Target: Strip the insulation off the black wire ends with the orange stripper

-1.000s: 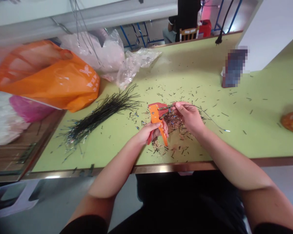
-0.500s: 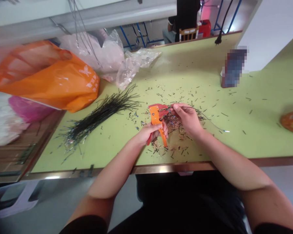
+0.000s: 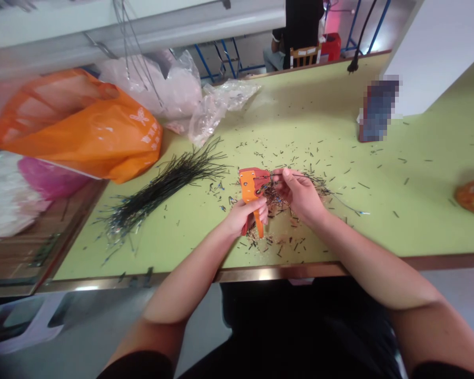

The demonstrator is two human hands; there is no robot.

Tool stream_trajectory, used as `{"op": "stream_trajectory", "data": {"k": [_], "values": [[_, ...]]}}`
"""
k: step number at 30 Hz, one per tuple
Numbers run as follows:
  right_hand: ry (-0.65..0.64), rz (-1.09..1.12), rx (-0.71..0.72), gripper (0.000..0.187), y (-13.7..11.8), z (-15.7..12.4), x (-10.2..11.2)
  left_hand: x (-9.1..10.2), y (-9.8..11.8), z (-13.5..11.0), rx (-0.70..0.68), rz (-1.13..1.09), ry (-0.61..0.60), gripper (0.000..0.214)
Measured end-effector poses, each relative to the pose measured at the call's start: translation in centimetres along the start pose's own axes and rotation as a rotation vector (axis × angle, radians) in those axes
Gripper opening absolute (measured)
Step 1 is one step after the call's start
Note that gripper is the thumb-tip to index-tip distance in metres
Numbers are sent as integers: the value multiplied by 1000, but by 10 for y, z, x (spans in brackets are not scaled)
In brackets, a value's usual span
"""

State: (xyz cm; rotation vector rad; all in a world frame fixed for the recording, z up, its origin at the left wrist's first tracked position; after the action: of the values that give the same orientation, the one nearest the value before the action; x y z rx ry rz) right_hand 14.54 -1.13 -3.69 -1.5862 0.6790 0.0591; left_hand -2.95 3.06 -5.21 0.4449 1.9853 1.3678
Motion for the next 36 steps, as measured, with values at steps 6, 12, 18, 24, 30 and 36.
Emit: {"op": "stream_trajectory", "data": {"k": [6,12,18,24,30,36], "values": [[-16,35,-21,39,-6,-1,-7,-4,-5,2,-8,-10,61,58],[0,168,-98,38,-6,0,-17,-8,-12,1,5,19,80,61],[-11,231,-94,38,-2,4,-20,-18,-21,-1,69,-91,56,60],[-49,329,-111,36,-2,3,-21,-23,-25,-2,140,-286,-28,54],[-43,343,-100,33,-5,1,-26,-23,-27,-2,122,-364,-88,58],[16,442,-230,27,-10,0,-24,-21,-29,-1,97,-366,-76,57]]}}
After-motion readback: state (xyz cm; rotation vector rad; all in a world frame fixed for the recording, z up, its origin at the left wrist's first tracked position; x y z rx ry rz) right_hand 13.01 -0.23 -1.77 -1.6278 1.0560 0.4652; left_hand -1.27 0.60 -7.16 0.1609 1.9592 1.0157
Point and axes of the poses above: each hand's wrist, its own z-axis towards the middle knuckle, its own x-axis out of the back of the hand, y = z × x, the point moved 2 cm from there along z, towards the middle knuckle, and after that the axes turned 7 degrees about y, right-handed, at the moved point
